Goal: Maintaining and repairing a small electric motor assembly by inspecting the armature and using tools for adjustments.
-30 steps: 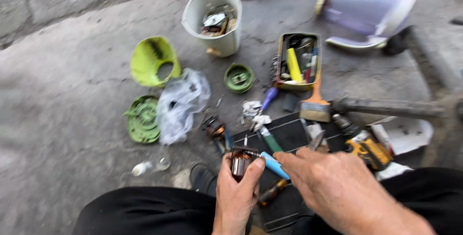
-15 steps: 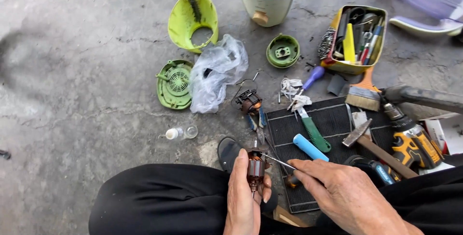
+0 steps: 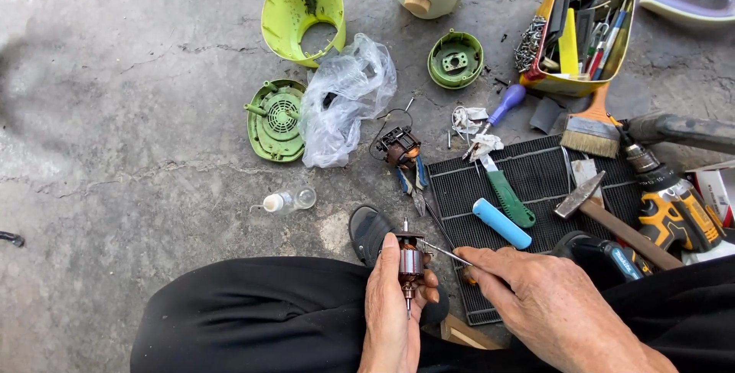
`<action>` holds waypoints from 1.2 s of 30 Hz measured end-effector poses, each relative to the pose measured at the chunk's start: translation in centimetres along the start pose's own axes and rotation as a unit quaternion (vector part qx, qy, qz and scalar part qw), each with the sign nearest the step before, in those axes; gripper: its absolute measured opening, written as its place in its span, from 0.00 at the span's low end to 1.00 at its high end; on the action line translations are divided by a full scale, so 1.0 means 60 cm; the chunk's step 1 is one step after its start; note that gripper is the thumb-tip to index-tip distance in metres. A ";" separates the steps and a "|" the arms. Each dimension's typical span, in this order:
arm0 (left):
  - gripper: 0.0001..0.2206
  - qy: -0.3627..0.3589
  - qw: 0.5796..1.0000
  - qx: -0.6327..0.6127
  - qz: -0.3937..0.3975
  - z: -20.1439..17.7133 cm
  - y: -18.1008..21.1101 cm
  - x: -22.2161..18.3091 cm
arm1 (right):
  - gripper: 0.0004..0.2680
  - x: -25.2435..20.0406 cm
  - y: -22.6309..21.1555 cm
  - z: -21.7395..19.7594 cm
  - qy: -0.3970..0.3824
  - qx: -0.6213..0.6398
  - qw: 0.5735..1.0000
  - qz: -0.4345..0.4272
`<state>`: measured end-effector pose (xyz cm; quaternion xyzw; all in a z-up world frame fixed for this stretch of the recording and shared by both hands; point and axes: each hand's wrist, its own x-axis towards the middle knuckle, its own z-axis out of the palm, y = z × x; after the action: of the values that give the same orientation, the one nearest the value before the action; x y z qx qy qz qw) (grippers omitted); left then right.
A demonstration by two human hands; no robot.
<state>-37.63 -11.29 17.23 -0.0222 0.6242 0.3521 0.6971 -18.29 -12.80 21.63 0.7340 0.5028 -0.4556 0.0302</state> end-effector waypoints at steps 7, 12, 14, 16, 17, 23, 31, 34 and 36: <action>0.21 0.013 0.998 0.056 0.006 0.013 -0.011 0.000 | 0.12 0.002 0.000 -0.006 -0.017 -0.015 1.000 0.011; 0.21 0.024 0.995 0.096 0.014 0.015 -0.022 0.004 | 0.12 0.002 -0.003 -0.010 -0.029 -0.035 0.999 0.012; 0.20 0.016 0.997 0.078 0.015 0.013 -0.026 0.006 | 0.12 0.000 -0.009 -0.016 -0.037 -0.032 0.998 0.031; 0.20 0.018 0.997 0.078 0.009 0.022 -0.018 -0.001 | 0.12 -0.002 -0.016 -0.023 -0.044 -0.028 0.998 0.046; 0.21 0.022 0.997 0.078 0.004 0.027 -0.015 -0.004 | 0.12 -0.003 -0.020 -0.026 -0.052 -0.024 0.997 0.059; 0.28 0.026 0.998 0.064 -0.012 0.019 -0.019 0.001 | 0.13 -0.005 0.004 -0.006 -0.003 0.011 0.999 0.041; 0.28 0.030 0.996 0.084 0.003 0.031 -0.015 -0.003 | 0.13 -0.010 -0.001 -0.020 -0.029 0.016 0.995 0.092; 0.28 0.023 0.997 0.080 0.006 0.029 -0.018 0.000 | 0.13 -0.007 -0.003 -0.021 -0.036 0.015 0.995 0.093; 0.28 0.022 0.997 0.079 0.007 0.030 -0.017 0.000 | 0.13 -0.007 -0.004 -0.021 -0.043 0.013 0.994 0.101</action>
<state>-35.53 -11.19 17.18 0.0295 0.6652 0.3062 0.6804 -17.69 -12.35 22.75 0.7610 0.4181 -0.4882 0.0881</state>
